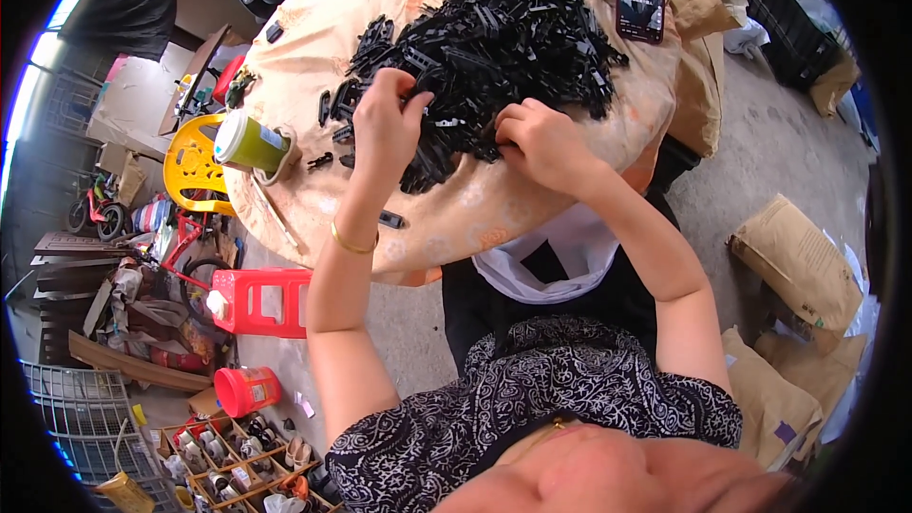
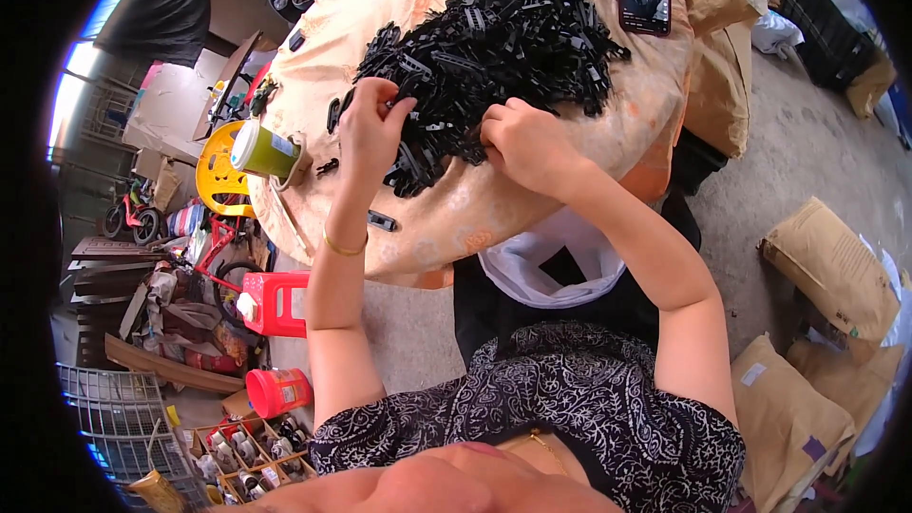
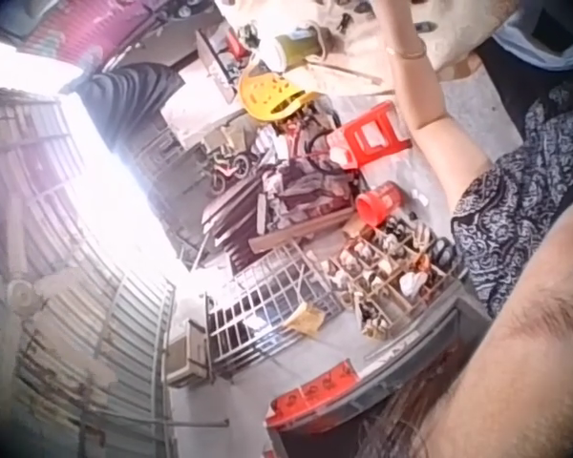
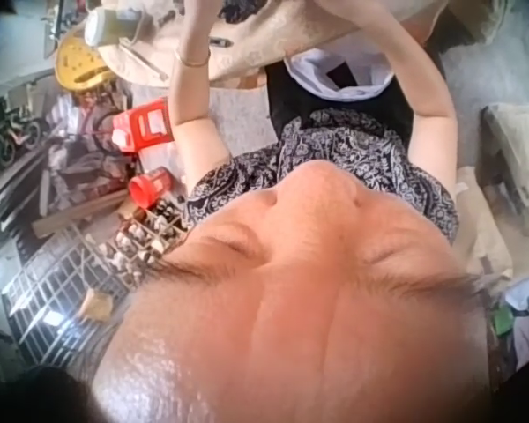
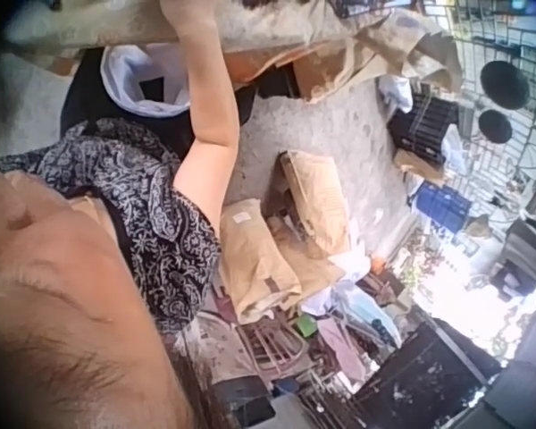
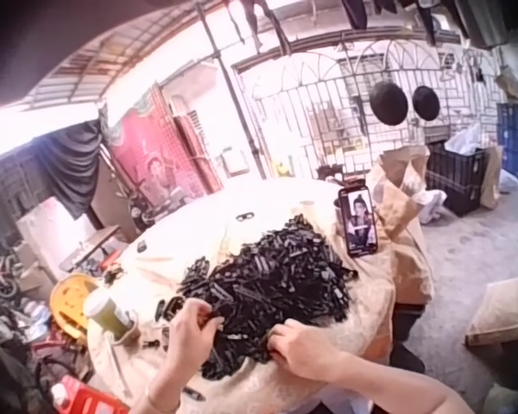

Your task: The person assembles plastic clips by taking components from a pile on the table, fitting them together by hand, and dropping the assembled parts into a bag.

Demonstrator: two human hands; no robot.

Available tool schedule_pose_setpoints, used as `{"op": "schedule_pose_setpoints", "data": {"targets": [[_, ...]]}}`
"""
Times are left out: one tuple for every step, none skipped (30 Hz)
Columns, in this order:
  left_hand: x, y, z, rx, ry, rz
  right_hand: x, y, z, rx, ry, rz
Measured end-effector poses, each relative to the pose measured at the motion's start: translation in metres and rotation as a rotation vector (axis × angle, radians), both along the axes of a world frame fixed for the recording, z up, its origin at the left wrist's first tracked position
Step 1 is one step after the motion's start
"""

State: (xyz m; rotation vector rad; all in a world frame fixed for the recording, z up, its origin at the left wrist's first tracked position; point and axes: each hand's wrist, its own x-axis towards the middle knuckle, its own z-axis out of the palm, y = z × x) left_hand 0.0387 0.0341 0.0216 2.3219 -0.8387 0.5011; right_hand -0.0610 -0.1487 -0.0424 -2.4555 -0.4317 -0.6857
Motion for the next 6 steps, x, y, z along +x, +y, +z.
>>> {"op": "schedule_pose_setpoints", "data": {"targets": [[-0.01, -0.001, 0.004, -0.11, 0.138, -0.02, -0.001, -0.001, 0.001, -0.001, 0.003, -0.003], [-0.014, 0.001, -0.001, -0.11, 0.143, -0.023, -0.001, -0.002, 0.003, 0.008, 0.014, 0.017], [-0.017, 0.004, -0.005, -0.347, 0.419, -0.137, 0.0, -0.002, 0.005, 0.018, 0.021, 0.041], [-0.02, 0.007, -0.011, -0.583, 0.695, -0.252, 0.0, -0.001, 0.006, 0.018, 0.021, 0.042], [-0.02, 0.013, -0.016, -0.578, 0.877, -0.29, -0.001, 0.0, 0.008, 0.217, 0.114, -0.012], [-0.02, 0.014, -0.016, -0.579, 0.878, -0.287, -0.003, 0.002, 0.009, 0.415, 0.209, -0.064]]}}
